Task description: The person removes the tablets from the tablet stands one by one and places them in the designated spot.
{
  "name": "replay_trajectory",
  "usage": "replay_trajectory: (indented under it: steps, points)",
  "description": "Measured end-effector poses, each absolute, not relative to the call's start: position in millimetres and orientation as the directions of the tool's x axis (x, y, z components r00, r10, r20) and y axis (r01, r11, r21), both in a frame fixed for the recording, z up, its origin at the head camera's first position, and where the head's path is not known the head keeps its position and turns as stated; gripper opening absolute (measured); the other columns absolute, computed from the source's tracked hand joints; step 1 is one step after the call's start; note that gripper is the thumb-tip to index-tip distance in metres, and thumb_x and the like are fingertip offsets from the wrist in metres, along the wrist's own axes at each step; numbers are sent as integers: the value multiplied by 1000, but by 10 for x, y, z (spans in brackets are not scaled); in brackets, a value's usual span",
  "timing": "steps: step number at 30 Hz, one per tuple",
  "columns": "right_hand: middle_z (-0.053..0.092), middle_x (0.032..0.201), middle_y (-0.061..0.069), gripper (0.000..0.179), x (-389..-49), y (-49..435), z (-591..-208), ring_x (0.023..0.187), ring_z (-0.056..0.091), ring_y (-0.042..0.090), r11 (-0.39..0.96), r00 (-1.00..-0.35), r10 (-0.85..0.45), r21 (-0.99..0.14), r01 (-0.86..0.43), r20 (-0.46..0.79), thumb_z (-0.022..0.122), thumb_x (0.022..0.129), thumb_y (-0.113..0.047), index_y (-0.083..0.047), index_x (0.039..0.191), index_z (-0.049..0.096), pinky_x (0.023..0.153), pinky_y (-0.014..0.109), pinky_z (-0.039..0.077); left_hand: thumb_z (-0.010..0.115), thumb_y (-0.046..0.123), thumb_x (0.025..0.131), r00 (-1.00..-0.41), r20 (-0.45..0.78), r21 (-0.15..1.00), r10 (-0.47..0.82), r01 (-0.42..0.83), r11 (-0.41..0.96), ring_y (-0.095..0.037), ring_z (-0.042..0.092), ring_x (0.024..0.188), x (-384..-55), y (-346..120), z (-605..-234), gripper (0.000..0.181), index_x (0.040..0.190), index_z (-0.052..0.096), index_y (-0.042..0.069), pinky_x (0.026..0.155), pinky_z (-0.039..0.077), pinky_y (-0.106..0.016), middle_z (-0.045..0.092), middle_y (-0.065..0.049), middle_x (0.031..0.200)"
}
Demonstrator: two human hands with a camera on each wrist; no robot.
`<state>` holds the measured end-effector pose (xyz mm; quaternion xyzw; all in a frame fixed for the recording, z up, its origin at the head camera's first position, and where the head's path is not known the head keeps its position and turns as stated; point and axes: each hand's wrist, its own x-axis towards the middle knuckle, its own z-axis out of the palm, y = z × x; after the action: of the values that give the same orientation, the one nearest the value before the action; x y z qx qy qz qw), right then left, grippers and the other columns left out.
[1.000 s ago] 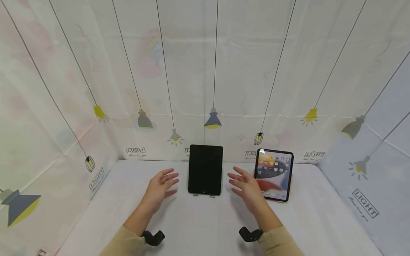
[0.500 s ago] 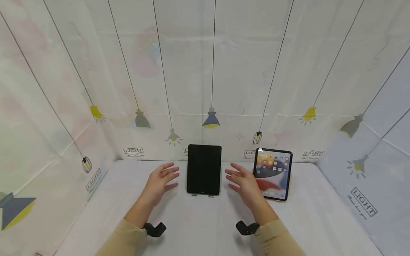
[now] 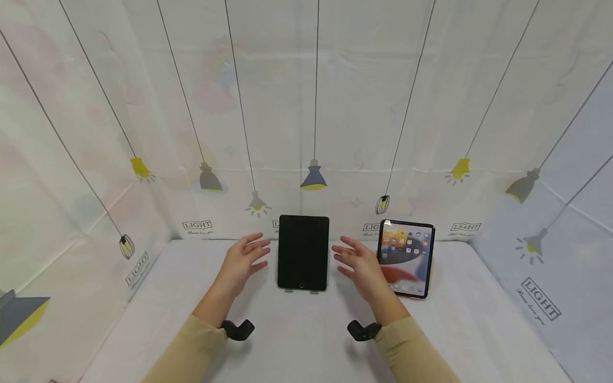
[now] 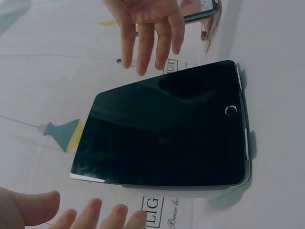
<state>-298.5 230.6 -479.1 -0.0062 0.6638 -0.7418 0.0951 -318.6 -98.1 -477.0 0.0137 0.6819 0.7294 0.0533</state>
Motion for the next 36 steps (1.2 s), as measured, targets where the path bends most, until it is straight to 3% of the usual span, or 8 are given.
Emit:
replay_trajectory:
  steps: [10, 22, 36]
  points:
    - [39, 170, 26, 54, -3091, 2302, -4737, 156, 43, 40, -130, -985, -139, -984, 120, -102, 41, 116, -9, -9, 169, 29, 131, 62, 33, 57, 7, 111, -994, -63, 995, 89, -69, -67, -41, 57, 146, -3339, -883, -4756, 43, 154, 53, 10, 115, 53, -59, 62, -19, 155]
    - [36, 172, 25, 55, -3189, 2272, -4635, 161, 34, 43, -145, -980, -154, -979, 145, -123, 40, 116, -10, -9, 169, 28, 133, 62, 28, 59, 7, 110, -994, -57, 995, 92, -64, -79, -40, 59, 144, -3468, -859, -4726, 44, 153, 55, 10, 115, 53, -61, 64, -19, 153]
    - [38, 171, 24, 53, -3265, 2210, -4605, 161, 35, 43, -148, -980, -134, -975, 167, -148, 41, 116, -10, -9, 168, 30, 133, 62, 28, 56, 9, 111, -991, -61, 997, 122, -67, -44, -39, 61, 142, -3635, -824, -4717, 46, 156, 50, 5, 116, 51, -63, 67, -16, 150]
